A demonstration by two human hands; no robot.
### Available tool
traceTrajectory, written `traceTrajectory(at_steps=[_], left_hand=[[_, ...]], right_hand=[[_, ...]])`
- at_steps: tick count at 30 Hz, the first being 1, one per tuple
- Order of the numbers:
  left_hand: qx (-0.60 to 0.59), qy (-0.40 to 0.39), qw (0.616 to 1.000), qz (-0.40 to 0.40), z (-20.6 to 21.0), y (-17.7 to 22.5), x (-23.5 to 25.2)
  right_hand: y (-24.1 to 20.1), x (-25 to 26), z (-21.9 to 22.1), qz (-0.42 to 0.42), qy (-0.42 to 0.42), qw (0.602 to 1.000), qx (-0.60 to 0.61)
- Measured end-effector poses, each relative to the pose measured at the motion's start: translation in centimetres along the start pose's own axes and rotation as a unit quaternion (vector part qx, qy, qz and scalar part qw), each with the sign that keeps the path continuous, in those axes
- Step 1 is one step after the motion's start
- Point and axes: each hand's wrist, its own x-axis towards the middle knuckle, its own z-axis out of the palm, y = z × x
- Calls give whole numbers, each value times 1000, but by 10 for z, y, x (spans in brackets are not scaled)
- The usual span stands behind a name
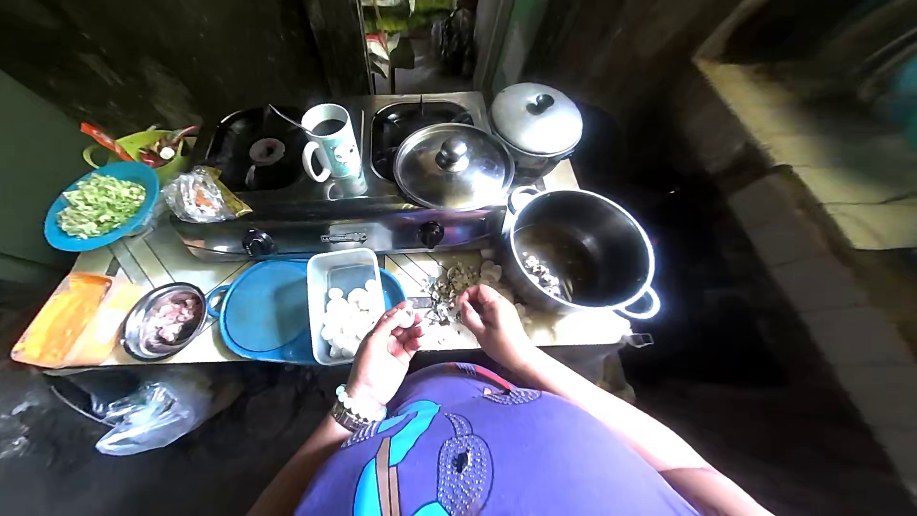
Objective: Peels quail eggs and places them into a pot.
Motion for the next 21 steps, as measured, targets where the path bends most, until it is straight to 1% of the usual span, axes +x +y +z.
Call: traceTrajectory(at_steps=[2,4,5,6,9,11,13,17,21], left_hand=[[-4,5,1000,2,0,0,1],[6,3,1000,8,-1,0,1],[13,1,1000,12,-1,0,1],[20,-3,1000,19,-1,-1,2],[37,-14,999,35,-1,-4,3],[42,-19,998,36,0,-7,3],[57,-24,998,33,-1,-8,2],[94,-32,995,27,-4,-8,0],[87,-36,995,18,-2,-8,0]], right_hand=[[4,7,-6,5,5,997,-81],[7,17,-12,43,-56,988,-136],[7,20,-12,45,-79,987,-132],[5,21,-11,25,-85,989,-117],[-5,16,4,-74,-86,993,-40],[-6,14,13,-97,-101,990,-1],[-2,12,17,-95,-101,990,13],[3,5,17,-94,-90,991,-12],[6,0,20,-71,-69,995,-15]])
